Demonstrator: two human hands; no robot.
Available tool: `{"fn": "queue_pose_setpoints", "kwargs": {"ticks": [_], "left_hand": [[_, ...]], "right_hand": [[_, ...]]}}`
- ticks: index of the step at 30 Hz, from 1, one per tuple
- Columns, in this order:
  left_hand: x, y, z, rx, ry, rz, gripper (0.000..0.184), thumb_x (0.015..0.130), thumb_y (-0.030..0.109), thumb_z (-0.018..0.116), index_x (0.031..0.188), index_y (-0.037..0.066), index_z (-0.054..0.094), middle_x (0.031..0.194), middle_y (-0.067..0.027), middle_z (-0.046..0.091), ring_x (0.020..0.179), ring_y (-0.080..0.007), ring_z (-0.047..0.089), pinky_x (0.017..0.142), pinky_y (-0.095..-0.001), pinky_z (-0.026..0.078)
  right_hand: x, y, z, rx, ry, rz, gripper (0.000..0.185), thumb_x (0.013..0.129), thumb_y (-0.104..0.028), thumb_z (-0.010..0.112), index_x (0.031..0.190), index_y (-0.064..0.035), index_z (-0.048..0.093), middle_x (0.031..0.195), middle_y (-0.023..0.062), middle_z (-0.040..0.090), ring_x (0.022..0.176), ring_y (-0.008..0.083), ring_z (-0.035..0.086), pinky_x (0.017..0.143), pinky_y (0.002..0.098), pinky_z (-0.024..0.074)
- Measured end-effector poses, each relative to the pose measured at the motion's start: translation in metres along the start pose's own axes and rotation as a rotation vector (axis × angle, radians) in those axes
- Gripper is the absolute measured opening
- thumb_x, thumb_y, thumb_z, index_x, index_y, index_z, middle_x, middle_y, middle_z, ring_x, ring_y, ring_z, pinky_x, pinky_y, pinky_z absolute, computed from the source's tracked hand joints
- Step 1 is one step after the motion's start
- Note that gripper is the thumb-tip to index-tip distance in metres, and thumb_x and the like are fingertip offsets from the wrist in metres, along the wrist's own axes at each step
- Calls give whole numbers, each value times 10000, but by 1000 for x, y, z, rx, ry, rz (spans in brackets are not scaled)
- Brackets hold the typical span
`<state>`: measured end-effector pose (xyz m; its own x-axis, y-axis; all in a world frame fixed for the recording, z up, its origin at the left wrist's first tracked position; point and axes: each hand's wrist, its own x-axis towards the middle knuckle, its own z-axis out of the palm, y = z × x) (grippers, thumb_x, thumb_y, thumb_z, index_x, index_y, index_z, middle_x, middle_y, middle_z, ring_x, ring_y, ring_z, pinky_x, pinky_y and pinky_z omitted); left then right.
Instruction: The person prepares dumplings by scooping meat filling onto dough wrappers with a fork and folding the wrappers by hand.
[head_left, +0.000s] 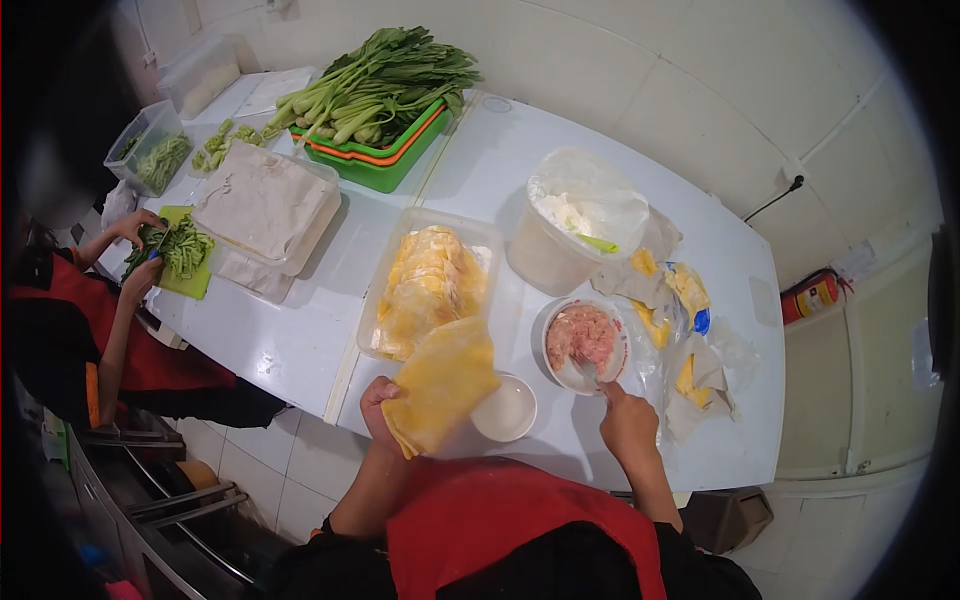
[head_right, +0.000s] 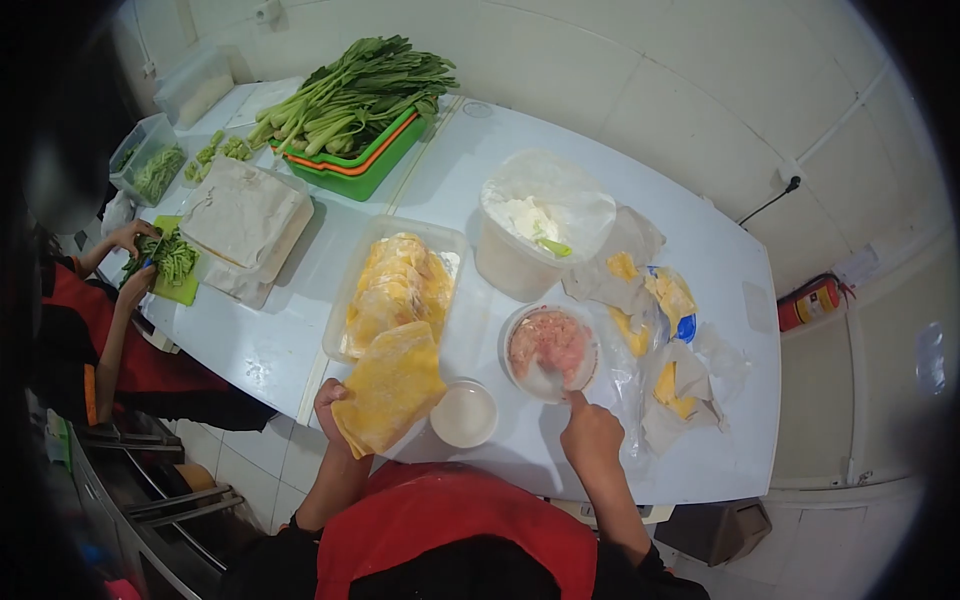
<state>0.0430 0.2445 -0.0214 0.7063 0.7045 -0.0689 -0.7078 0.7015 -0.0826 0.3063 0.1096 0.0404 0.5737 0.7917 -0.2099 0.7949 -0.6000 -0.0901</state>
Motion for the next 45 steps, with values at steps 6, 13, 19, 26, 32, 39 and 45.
{"fn": "queue_pose_setpoints", "kwargs": {"ticks": [6,13,19,26,32,39,45], "left_hand": [[1,-1,11,34,51,44,567,696,187,437,1162,-138,445,1104,-277,558,939,-369,600,849,-440,497],[0,-5,5,6,47,13,552,694,188,443,1138,-139,457,1081,-273,567,912,-361,613,799,-424,521],[1,-2,7,58,86,18,559,706,197,449,1158,-131,445,1092,-268,562,943,-368,600,823,-427,510],[6,-10,14,-85,-150,-131,633,712,214,456,1254,-103,375,1215,-258,488,1087,-365,523,936,-452,430],[1,-15,10,-153,-281,-312,650,689,208,467,1259,-90,375,1225,-250,480,1090,-375,513,939,-447,419],[-6,-13,14,-229,-389,-374,641,686,197,468,1249,-96,379,1222,-252,476,1105,-385,495,949,-458,405],[-7,-17,25,-310,-379,-429,672,696,212,472,1285,-86,346,1263,-253,441,1145,-383,461,1000,-454,347]], "right_hand": [[-6,34,-29,223,-93,-133,210,801,-75,552,987,-97,649,785,196,635,737,387,607,655,448,468],[-4,18,-12,54,4,-20,223,797,-72,542,992,-103,645,820,177,642,761,358,615,680,433,472],[-3,42,-31,163,-85,-219,262,788,-82,547,1031,-124,634,810,192,635,767,367,613,673,444,471],[-10,48,-73,1082,-392,-189,246,865,-87,499,1089,-39,590,576,-7,480,506,59,409,462,208,305],[-10,-6,-72,1179,-565,-315,228,877,-72,493,1077,-18,588,599,3,487,515,63,425,470,202,321],[-8,-24,-77,832,-83,-590,197,813,-28,563,978,-52,667,644,50,574,591,114,501,557,254,404],[-1,-20,-86,577,75,-765,193,755,-11,590,902,-73,698,656,99,588,593,205,524,572,286,418]]}}
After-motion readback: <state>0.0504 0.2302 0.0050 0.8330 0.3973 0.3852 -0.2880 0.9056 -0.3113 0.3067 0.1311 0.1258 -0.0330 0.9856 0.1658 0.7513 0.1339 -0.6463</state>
